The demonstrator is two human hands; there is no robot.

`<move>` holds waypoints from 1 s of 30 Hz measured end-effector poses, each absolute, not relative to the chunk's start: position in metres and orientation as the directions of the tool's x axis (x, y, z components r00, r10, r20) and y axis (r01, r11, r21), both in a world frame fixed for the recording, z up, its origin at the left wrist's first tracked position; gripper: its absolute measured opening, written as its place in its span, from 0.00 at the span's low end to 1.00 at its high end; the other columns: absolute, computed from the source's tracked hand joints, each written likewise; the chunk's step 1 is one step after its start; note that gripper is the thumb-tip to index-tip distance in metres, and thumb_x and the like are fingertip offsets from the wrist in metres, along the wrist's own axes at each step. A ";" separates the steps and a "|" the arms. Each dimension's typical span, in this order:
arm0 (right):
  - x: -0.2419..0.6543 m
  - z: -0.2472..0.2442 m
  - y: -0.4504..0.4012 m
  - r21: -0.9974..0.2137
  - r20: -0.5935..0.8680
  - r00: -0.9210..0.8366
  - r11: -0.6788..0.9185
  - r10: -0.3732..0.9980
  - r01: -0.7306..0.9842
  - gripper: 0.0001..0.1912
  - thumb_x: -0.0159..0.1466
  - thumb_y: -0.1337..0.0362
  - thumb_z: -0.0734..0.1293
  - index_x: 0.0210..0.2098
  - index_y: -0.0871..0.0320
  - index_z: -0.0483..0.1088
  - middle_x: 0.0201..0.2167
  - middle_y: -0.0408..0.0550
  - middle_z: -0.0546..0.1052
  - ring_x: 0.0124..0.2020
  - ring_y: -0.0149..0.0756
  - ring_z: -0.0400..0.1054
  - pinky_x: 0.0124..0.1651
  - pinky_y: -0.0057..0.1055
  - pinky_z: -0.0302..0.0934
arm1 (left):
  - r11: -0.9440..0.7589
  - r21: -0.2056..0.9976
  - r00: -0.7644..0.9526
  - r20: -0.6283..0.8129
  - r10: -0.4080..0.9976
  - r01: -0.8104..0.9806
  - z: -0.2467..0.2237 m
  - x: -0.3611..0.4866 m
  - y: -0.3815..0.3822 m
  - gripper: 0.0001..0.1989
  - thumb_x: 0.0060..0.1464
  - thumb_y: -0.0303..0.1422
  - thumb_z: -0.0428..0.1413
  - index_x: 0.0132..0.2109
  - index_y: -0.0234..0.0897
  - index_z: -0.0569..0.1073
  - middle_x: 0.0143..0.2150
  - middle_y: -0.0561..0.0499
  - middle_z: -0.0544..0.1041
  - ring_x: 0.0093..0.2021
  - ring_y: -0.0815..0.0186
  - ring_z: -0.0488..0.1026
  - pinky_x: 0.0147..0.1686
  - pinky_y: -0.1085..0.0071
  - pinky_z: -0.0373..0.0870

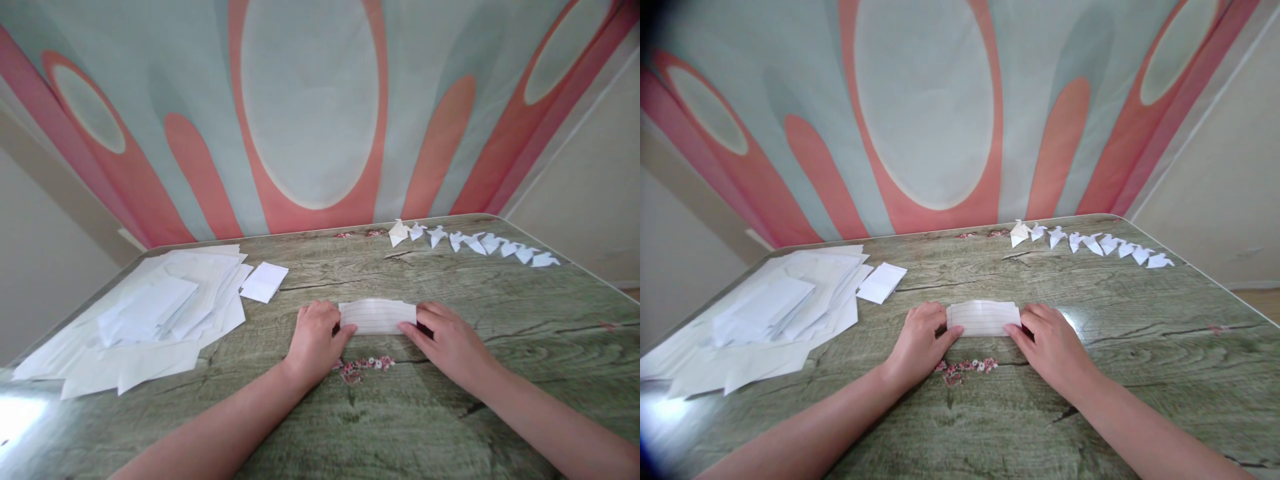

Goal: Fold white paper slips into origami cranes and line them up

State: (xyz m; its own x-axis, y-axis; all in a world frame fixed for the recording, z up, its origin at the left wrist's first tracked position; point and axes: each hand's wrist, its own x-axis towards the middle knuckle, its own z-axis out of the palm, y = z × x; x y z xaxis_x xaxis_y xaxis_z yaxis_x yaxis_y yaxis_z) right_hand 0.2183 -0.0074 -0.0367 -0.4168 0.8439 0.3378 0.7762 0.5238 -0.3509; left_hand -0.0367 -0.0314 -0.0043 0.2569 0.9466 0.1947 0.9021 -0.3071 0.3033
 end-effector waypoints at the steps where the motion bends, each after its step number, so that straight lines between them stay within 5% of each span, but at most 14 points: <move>1: 0.218 -0.037 -0.007 -0.347 0.332 -0.407 0.512 0.851 0.786 0.18 0.68 0.54 0.59 0.25 0.55 0.66 0.28 0.49 0.71 0.33 0.41 0.66 0.37 0.38 0.60 | -0.301 0.286 0.253 0.194 0.948 0.910 -0.005 -0.037 -0.031 0.15 0.59 0.41 0.55 0.28 0.37 0.71 0.34 0.49 0.74 0.40 0.59 0.69 0.39 0.65 0.62; 7: 0.217 -0.035 -0.006 -0.315 0.318 -0.363 0.459 0.876 0.831 0.15 0.64 0.55 0.64 0.24 0.55 0.63 0.26 0.46 0.71 0.31 0.40 0.65 0.36 0.37 0.59 | -0.252 0.238 0.216 0.167 0.962 0.938 -0.004 -0.034 -0.029 0.13 0.58 0.41 0.55 0.30 0.37 0.71 0.34 0.48 0.74 0.41 0.57 0.69 0.39 0.62 0.62; 10: 0.216 -0.032 -0.005 -0.312 0.334 -0.336 0.439 0.881 0.843 0.11 0.63 0.55 0.65 0.30 0.56 0.67 0.30 0.49 0.73 0.34 0.43 0.67 0.38 0.39 0.61 | -0.306 0.246 0.256 0.214 0.943 0.920 0.002 -0.032 -0.033 0.12 0.58 0.35 0.56 0.48 0.39 0.71 0.48 0.46 0.75 0.50 0.55 0.68 0.46 0.59 0.62; 12: 0.215 -0.031 -0.008 -0.291 0.379 -0.349 0.468 0.857 0.834 0.10 0.65 0.58 0.64 0.41 0.58 0.69 0.40 0.54 0.75 0.43 0.47 0.68 0.44 0.43 0.63 | -0.453 0.211 0.405 0.233 0.884 0.866 0.005 -0.031 -0.035 0.21 0.59 0.28 0.53 0.59 0.44 0.64 0.60 0.47 0.69 0.58 0.56 0.63 0.51 0.58 0.60; 15: 0.209 -0.031 -0.019 -0.214 0.413 -0.526 0.640 0.744 0.738 0.19 0.68 0.68 0.57 0.58 0.57 0.64 0.59 0.55 0.67 0.59 0.49 0.60 0.58 0.49 0.56 | -0.661 0.148 0.647 0.138 0.750 0.735 0.005 -0.029 -0.039 0.22 0.61 0.25 0.48 0.61 0.48 0.63 0.64 0.51 0.65 0.62 0.57 0.61 0.55 0.55 0.56; 17: 0.203 -0.034 -0.029 -0.182 0.367 -0.672 0.758 0.643 0.626 0.24 0.69 0.68 0.55 0.64 0.55 0.56 0.64 0.52 0.63 0.65 0.47 0.53 0.64 0.51 0.50 | -0.703 0.139 0.701 0.068 0.710 0.698 0.002 -0.028 -0.041 0.23 0.61 0.27 0.48 0.62 0.43 0.62 0.64 0.47 0.65 0.63 0.56 0.61 0.57 0.54 0.54; 21: 0.199 -0.039 -0.047 -0.221 0.252 -0.728 0.770 0.638 0.599 0.37 0.68 0.52 0.59 0.70 0.59 0.40 0.68 0.58 0.53 0.68 0.48 0.47 0.67 0.53 0.46 | -0.675 0.151 0.682 0.007 0.732 0.723 -0.002 -0.027 -0.053 0.27 0.64 0.36 0.46 0.67 0.34 0.53 0.69 0.41 0.55 0.69 0.55 0.51 0.63 0.52 0.46; 25: 0.208 -0.042 -0.052 -0.245 0.213 -0.722 0.751 0.659 0.613 0.41 0.66 0.48 0.59 0.70 0.55 0.35 0.69 0.56 0.49 0.68 0.49 0.44 0.67 0.54 0.44 | -0.617 0.199 0.639 -0.069 0.766 0.762 0.003 -0.034 -0.067 0.39 0.61 0.54 0.42 0.69 0.33 0.45 0.71 0.37 0.43 0.71 0.53 0.38 0.66 0.50 0.39; 30: 0.223 -0.049 -0.049 -0.206 0.190 -0.693 0.719 0.695 0.664 0.44 0.65 0.46 0.60 0.70 0.52 0.33 0.69 0.56 0.49 0.68 0.52 0.47 0.65 0.59 0.46 | -0.534 0.203 0.571 -0.244 0.784 0.821 0.022 -0.047 -0.068 0.43 0.58 0.54 0.47 0.69 0.30 0.44 0.71 0.33 0.39 0.71 0.50 0.34 0.65 0.47 0.39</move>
